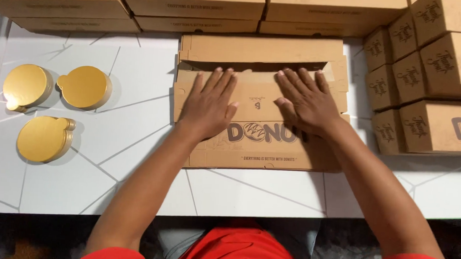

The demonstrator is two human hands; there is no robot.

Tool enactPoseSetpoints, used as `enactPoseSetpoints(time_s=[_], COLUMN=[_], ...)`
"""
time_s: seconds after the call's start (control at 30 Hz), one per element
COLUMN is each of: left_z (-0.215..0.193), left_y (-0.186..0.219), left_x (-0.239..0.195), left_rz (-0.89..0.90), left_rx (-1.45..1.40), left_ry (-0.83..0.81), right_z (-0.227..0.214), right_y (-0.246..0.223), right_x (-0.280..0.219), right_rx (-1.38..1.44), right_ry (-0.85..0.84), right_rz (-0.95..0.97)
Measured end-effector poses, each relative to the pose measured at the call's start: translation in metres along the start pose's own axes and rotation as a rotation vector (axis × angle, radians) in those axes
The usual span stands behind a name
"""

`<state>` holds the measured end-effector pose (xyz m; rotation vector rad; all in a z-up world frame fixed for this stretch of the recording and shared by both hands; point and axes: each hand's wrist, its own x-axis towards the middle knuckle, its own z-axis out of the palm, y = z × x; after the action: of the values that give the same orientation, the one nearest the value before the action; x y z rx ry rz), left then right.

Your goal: The person folds flat cardboard donut boxes into assembled boxes by hand. They fold the side flaps, tuck the tabs, and press the box into shape, then repeat the process on another flat box. The workspace contains stacks of finished boxes and gold-colored donut-shaped items on the table.

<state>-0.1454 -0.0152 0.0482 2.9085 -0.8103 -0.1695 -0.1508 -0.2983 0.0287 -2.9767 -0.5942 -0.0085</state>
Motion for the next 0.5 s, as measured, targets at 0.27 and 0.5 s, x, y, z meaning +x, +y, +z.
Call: enactPoseSetpoints(time_s=[0.27, 0.5], left_z=[-0.003, -0.006], left_y=[0.008, 0.01], left_x=[0.001, 0.003], left_rz=[0.007, 0.056], left_rx=[0.041, -0.018], left_ry=[-0.07, -0.081], right_z=[0.003, -0.001], right_y=[-0.004, -0.01], right_x=[0.001, 0.004], right_rx=[-0.008, 0.013], right_ry=[-0.022, -0.096], right_rz=[0.016, 0.008])
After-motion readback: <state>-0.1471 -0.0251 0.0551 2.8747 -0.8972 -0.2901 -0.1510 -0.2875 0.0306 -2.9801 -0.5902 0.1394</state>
